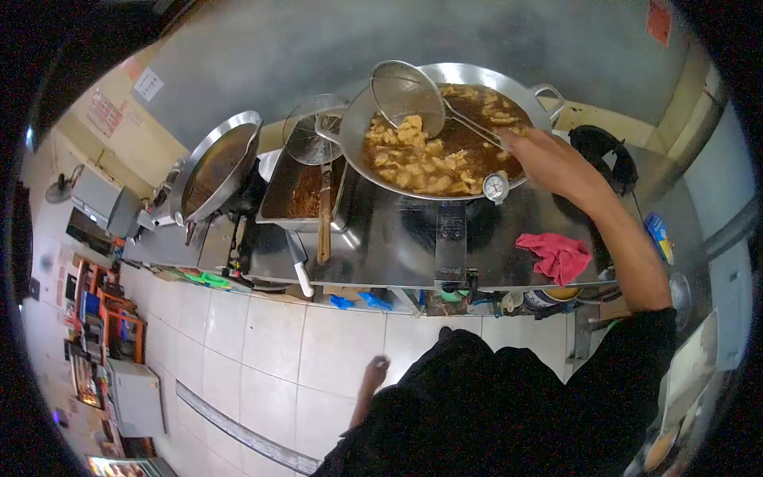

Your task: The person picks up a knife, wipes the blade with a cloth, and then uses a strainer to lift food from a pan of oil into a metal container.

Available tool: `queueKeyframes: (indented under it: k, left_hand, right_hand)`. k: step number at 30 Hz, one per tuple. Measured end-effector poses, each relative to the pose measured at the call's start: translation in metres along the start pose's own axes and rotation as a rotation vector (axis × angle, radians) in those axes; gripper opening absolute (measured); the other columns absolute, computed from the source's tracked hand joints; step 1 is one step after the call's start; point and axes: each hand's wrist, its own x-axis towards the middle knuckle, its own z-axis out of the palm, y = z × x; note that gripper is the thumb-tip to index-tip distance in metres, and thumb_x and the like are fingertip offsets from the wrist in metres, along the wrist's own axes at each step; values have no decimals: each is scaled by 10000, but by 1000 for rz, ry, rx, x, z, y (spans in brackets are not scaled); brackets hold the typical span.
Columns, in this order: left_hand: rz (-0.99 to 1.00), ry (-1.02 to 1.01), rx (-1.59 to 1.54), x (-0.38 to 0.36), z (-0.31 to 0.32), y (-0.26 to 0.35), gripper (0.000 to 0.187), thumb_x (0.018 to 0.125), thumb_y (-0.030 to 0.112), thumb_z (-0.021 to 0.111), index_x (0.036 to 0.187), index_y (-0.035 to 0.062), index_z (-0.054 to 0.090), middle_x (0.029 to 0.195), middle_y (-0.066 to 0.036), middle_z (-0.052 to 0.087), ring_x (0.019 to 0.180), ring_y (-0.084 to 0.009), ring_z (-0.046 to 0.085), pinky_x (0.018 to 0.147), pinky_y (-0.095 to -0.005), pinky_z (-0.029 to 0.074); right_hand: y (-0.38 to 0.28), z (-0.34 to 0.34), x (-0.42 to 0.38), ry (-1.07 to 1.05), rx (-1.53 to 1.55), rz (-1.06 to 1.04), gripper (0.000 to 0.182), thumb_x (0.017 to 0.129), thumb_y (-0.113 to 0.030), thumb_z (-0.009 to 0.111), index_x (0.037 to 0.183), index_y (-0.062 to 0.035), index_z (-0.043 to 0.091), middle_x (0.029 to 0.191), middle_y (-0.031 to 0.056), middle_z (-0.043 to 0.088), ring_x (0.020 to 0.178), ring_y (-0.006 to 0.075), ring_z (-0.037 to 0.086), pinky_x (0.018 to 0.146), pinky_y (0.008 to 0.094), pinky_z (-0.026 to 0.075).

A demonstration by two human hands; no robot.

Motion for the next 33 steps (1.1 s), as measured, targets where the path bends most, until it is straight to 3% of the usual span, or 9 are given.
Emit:
queueKeyframes:
  k: [3,5,8,11,17,20,21,27,33]
  left_hand:
    - [-79,127,228,-78,29,-130,201,833,227,587,831,36,648,915,-159,649,907,-305,621,734,-390,510]
    - [244,-308,853,-132,28,-169,186,826,220,567,787,56,646,826,-139,645,767,-291,639,604,-360,514]
    - [-77,-261,407,-182,53,-172,180,831,206,560,800,46,637,807,-132,643,731,-261,641,567,-343,503]
    - [-204,-197,160,-192,78,-167,173,837,191,554,814,37,628,789,-124,640,694,-232,642,530,-325,492]
    - [-207,-129,-136,-165,95,-166,161,848,162,540,840,17,610,751,-108,635,621,-173,644,456,-291,470]
    - [-169,99,-648,-131,69,-135,184,887,160,528,984,13,579,830,-87,643,713,-181,667,463,-262,465]
    - [-456,59,-899,-125,64,-130,203,894,172,527,1020,18,570,859,-81,645,735,-186,668,474,-258,466]
    - [-436,149,-723,-96,27,-107,182,907,191,527,996,44,588,858,-66,640,735,-176,660,499,-247,455]
    - [-453,106,-750,-117,33,-157,157,875,166,565,968,44,600,853,-70,637,707,-165,652,502,-260,472]
  right_hand:
    - [-3,-13,-10,38,-88,-1,355,916,-129,436,1262,-59,477,942,270,570,930,420,538,799,454,418]
    - [-6,-23,-15,104,-75,48,335,908,-104,433,1230,-43,500,912,269,577,930,420,539,796,455,416]
    - [11,-31,-16,86,-142,2,311,898,-92,438,1189,-20,520,843,265,588,882,445,541,763,464,416]
    - [16,-33,-16,-39,-240,22,251,867,-68,479,1102,-5,541,825,255,570,738,359,581,662,441,459]
    - [8,3,-7,-338,603,223,192,862,-75,522,1003,50,558,614,78,516,370,81,394,351,265,327]
    - [11,28,6,-481,878,241,188,877,-62,518,1026,49,549,630,29,497,423,40,394,361,209,309]
    - [6,35,3,-442,1010,286,187,879,-52,508,1033,49,546,634,23,488,431,37,389,359,199,300]
    - [-14,70,10,-301,1411,334,283,850,34,447,1127,74,488,662,17,466,464,40,377,358,163,283]
    - [-17,80,33,-164,1048,258,144,881,-35,472,972,53,541,637,72,535,435,78,448,361,231,338]
